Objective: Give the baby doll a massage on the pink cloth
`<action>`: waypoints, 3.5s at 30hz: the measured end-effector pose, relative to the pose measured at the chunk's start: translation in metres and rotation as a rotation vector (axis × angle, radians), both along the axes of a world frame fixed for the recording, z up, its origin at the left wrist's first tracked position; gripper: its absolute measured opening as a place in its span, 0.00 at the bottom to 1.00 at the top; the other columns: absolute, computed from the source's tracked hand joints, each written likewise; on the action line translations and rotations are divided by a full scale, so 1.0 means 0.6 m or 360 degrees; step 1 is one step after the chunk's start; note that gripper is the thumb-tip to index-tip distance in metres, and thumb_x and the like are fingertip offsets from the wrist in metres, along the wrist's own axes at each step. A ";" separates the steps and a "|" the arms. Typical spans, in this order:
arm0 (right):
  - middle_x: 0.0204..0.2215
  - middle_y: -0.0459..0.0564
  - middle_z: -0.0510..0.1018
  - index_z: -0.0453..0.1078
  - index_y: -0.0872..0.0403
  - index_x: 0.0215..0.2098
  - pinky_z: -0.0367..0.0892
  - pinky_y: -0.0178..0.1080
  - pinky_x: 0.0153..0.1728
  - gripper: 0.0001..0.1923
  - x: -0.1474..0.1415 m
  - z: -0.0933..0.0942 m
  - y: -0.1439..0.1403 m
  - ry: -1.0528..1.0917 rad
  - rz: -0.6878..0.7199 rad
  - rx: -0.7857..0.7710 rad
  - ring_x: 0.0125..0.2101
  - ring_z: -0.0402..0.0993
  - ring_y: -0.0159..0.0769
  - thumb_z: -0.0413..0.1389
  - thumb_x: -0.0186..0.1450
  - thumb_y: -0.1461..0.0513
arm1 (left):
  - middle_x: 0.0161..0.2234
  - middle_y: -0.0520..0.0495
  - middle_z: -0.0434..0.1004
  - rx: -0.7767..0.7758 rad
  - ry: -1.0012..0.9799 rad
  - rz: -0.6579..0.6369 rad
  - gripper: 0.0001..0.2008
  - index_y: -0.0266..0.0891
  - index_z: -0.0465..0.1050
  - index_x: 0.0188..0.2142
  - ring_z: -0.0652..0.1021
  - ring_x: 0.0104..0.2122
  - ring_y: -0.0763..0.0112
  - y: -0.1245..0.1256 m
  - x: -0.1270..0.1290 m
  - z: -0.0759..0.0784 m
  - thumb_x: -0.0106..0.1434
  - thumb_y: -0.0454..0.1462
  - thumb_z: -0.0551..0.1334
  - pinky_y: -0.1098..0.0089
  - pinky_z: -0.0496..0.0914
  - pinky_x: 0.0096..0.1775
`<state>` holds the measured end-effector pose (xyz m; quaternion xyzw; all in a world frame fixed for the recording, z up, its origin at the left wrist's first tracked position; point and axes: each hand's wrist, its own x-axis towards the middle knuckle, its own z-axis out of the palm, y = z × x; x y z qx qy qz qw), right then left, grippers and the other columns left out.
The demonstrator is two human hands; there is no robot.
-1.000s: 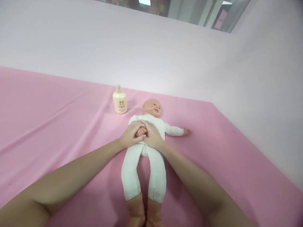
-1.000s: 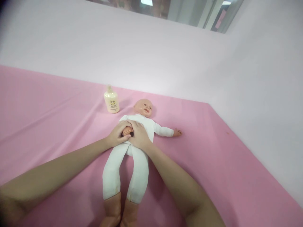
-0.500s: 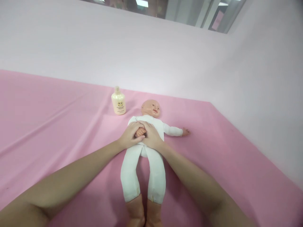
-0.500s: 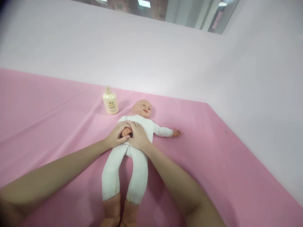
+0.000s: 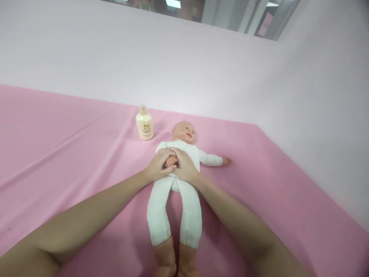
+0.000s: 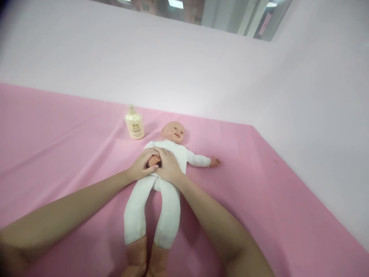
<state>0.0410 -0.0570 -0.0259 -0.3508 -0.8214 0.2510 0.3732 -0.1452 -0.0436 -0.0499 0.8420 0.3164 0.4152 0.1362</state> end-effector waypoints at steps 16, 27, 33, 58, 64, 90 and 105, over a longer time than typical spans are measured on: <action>0.61 0.58 0.78 0.67 0.53 0.65 0.64 0.56 0.64 0.33 0.000 -0.003 0.002 0.0012 0.0004 0.0016 0.59 0.75 0.52 0.62 0.61 0.60 | 0.43 0.40 0.80 -0.0009 -0.0005 0.0001 0.16 0.41 0.72 0.47 0.78 0.44 0.53 -0.001 0.001 0.003 0.66 0.48 0.61 0.52 0.71 0.51; 0.61 0.58 0.79 0.67 0.53 0.65 0.65 0.56 0.64 0.34 0.000 -0.003 0.003 0.0004 0.0010 0.0038 0.59 0.75 0.53 0.63 0.60 0.61 | 0.43 0.42 0.79 0.0024 -0.0030 -0.0009 0.15 0.42 0.72 0.48 0.78 0.43 0.54 0.001 0.000 -0.003 0.68 0.48 0.60 0.53 0.70 0.50; 0.62 0.56 0.78 0.66 0.51 0.65 0.65 0.55 0.64 0.33 0.000 -0.007 0.006 0.0005 0.0007 0.0058 0.60 0.75 0.52 0.64 0.63 0.61 | 0.43 0.42 0.80 -0.0001 -0.0027 0.0018 0.17 0.42 0.72 0.48 0.78 0.44 0.54 0.000 0.000 -0.004 0.67 0.49 0.61 0.53 0.71 0.51; 0.62 0.56 0.78 0.66 0.51 0.65 0.64 0.55 0.65 0.34 -0.004 -0.001 0.004 -0.0023 0.0017 0.0044 0.61 0.74 0.53 0.65 0.61 0.62 | 0.43 0.42 0.79 0.0056 -0.0022 -0.0006 0.16 0.42 0.72 0.47 0.77 0.44 0.54 -0.002 -0.006 0.003 0.69 0.49 0.60 0.53 0.71 0.50; 0.61 0.58 0.78 0.66 0.53 0.65 0.64 0.56 0.65 0.34 -0.004 0.000 0.003 -0.0010 0.0028 0.0035 0.60 0.75 0.53 0.65 0.62 0.62 | 0.43 0.42 0.80 -0.0001 -0.0002 0.0012 0.15 0.42 0.72 0.46 0.77 0.43 0.54 -0.004 -0.004 0.007 0.68 0.49 0.61 0.53 0.71 0.50; 0.62 0.55 0.78 0.66 0.48 0.65 0.65 0.54 0.65 0.33 -0.002 -0.005 0.005 -0.0010 -0.0003 0.0031 0.59 0.75 0.52 0.64 0.62 0.61 | 0.43 0.42 0.80 -0.0052 -0.0032 0.0018 0.17 0.43 0.71 0.47 0.77 0.45 0.53 -0.002 0.000 -0.001 0.67 0.51 0.61 0.52 0.70 0.52; 0.62 0.57 0.79 0.66 0.51 0.65 0.65 0.55 0.64 0.33 -0.002 -0.007 0.005 -0.0001 -0.0002 0.0054 0.59 0.75 0.52 0.63 0.61 0.61 | 0.43 0.42 0.80 -0.0066 0.0002 0.0030 0.17 0.43 0.71 0.47 0.77 0.44 0.53 -0.002 0.000 0.002 0.66 0.50 0.62 0.52 0.71 0.51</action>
